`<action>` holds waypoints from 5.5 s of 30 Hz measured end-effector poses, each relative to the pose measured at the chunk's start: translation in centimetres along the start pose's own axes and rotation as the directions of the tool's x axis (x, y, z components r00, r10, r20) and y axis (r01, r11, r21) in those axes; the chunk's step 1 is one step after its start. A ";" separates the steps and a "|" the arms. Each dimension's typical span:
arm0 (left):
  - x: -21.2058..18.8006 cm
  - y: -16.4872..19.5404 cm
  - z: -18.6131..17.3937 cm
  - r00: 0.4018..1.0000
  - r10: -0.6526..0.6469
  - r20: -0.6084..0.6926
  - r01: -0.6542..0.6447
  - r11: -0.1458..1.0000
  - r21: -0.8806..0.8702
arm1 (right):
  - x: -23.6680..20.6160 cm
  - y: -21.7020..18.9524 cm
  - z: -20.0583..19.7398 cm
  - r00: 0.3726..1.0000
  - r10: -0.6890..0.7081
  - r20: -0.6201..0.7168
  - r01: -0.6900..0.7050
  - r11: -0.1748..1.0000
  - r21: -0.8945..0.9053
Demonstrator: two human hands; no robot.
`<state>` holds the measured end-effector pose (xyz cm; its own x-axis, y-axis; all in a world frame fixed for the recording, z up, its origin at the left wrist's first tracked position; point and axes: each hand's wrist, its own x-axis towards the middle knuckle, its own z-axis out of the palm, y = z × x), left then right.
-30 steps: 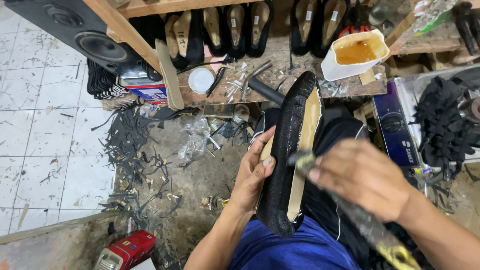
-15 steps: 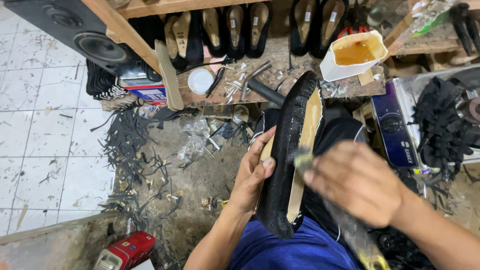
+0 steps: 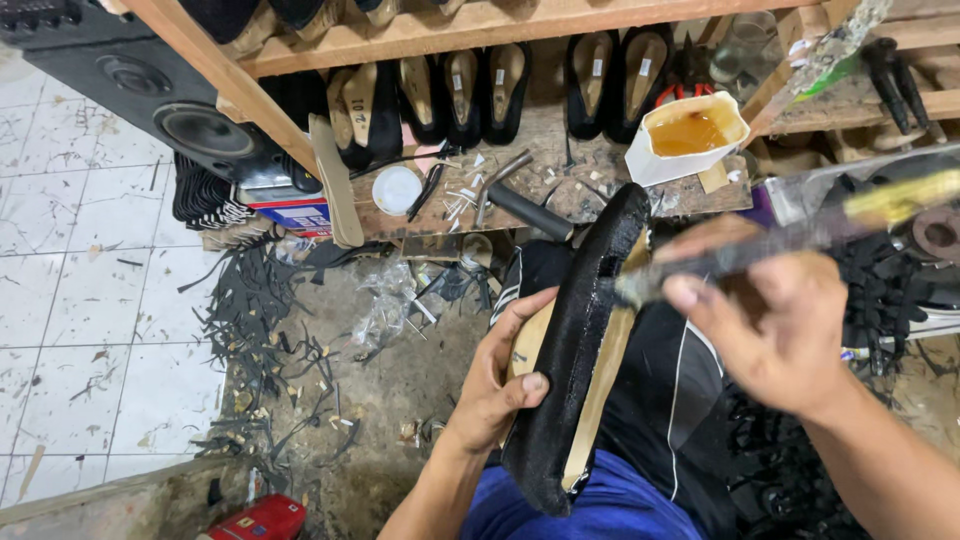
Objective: The person sits on the floor and uses a brush to apply glue from a container onto the edge of a black shoe upper, rotating the shoe to coat the rim. They dip the brush back into the glue container repeatedly, then place the finished shoe onto a wooden rack holding many similar shoes and pick up another shoe to continue gluing.
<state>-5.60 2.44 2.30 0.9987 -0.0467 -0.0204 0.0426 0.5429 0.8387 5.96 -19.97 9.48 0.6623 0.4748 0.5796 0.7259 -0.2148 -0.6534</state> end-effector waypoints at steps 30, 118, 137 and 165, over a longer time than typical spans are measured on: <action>-1.6 -9.4 -15.5 0.955 -0.294 0.048 0.268 0.775 -0.572 | 1.0 20.7 0.0 0.807 0.475 -0.351 -0.408 0.878 0.251; 3.6 -3.6 -1.8 0.525 0.753 0.395 -0.745 0.183 0.641 | 1.8 0.7 0.3 0.998 0.034 -0.057 -0.037 0.998 -0.046; 3.6 -3.5 -1.7 0.543 0.756 0.366 -0.712 0.183 0.678 | -0.2 -1.0 1.1 0.995 0.097 0.023 -0.097 0.994 0.043; 3.9 -3.3 -1.9 0.550 0.766 0.333 -0.678 0.176 0.714 | -1.5 -2.5 1.3 0.994 0.075 0.085 -0.080 0.995 0.057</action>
<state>-1.81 2.06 -1.55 0.5723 0.1104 0.8126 -0.6895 -0.4717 0.5497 2.92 -18.99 9.61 0.6969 0.5283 0.4851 0.6585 -0.2033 -0.7246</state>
